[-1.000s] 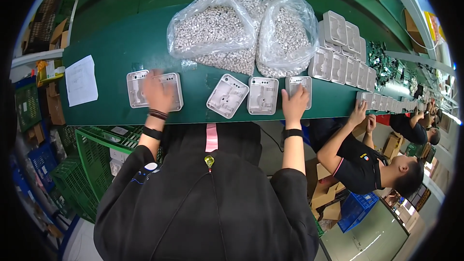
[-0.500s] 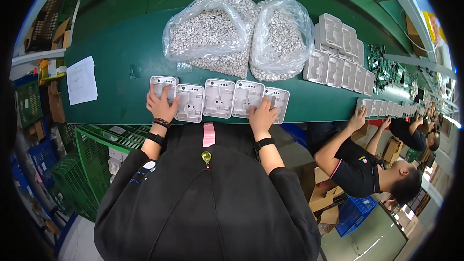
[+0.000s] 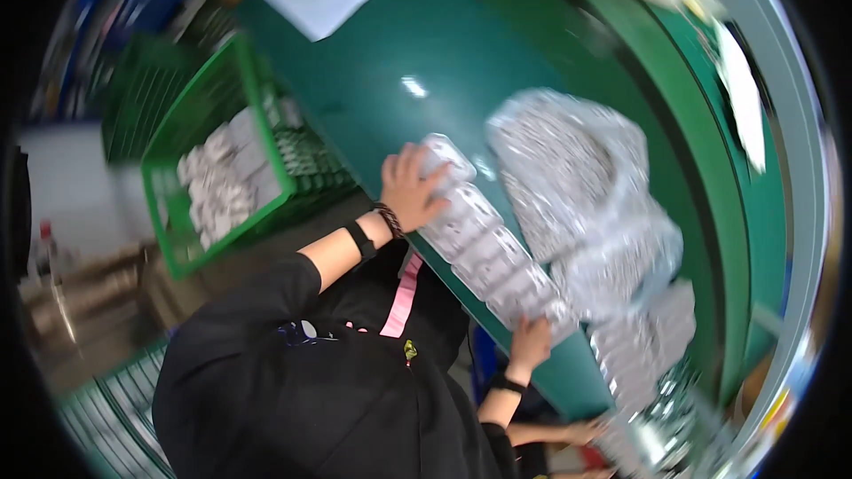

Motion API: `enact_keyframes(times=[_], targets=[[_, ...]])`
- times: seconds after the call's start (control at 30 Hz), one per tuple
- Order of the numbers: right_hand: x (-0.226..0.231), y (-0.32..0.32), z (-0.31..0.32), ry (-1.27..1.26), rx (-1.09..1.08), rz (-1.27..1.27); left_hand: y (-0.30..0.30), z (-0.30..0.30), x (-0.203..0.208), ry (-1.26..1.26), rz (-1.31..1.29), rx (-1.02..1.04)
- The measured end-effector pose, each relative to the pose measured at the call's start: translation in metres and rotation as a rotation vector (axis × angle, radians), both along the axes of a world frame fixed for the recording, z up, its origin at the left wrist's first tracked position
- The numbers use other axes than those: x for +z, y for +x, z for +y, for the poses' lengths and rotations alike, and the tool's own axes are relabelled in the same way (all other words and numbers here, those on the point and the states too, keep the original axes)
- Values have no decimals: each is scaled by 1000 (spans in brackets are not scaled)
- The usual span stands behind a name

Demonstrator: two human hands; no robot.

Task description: The person takes plastic housings from a green crate and places them onto a workbench. They then pick up small white components from bags and insert them into the plastic housings by hand.

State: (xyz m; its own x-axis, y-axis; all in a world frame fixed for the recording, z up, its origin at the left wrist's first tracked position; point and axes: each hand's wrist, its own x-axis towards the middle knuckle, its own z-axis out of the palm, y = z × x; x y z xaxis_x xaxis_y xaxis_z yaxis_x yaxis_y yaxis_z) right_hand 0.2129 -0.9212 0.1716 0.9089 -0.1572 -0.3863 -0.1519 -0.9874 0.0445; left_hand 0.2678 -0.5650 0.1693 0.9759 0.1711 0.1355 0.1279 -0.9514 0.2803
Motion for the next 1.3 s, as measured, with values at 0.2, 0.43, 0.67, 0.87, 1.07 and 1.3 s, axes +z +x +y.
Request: enact_keyframes(times=[0.2,0.43,0.67,0.87,1.07,1.3], targets=[[79,53,121,27,444,-202,-106,120,120,-161,-102,203],[156,13,435,838,1321,827,-311,363,127,-116,83,734],[7,-37,776,620,1383,787,-352,561,-71,-100,391,892],[-244,-64,838,709,832,552,-338,562,-195,151,174,830],[-278,-171,847,775,683,108,-355,582,-218,195,299,846],[-259,-195,853,1015,351,283,-357,585,-205,29,194,1015]])
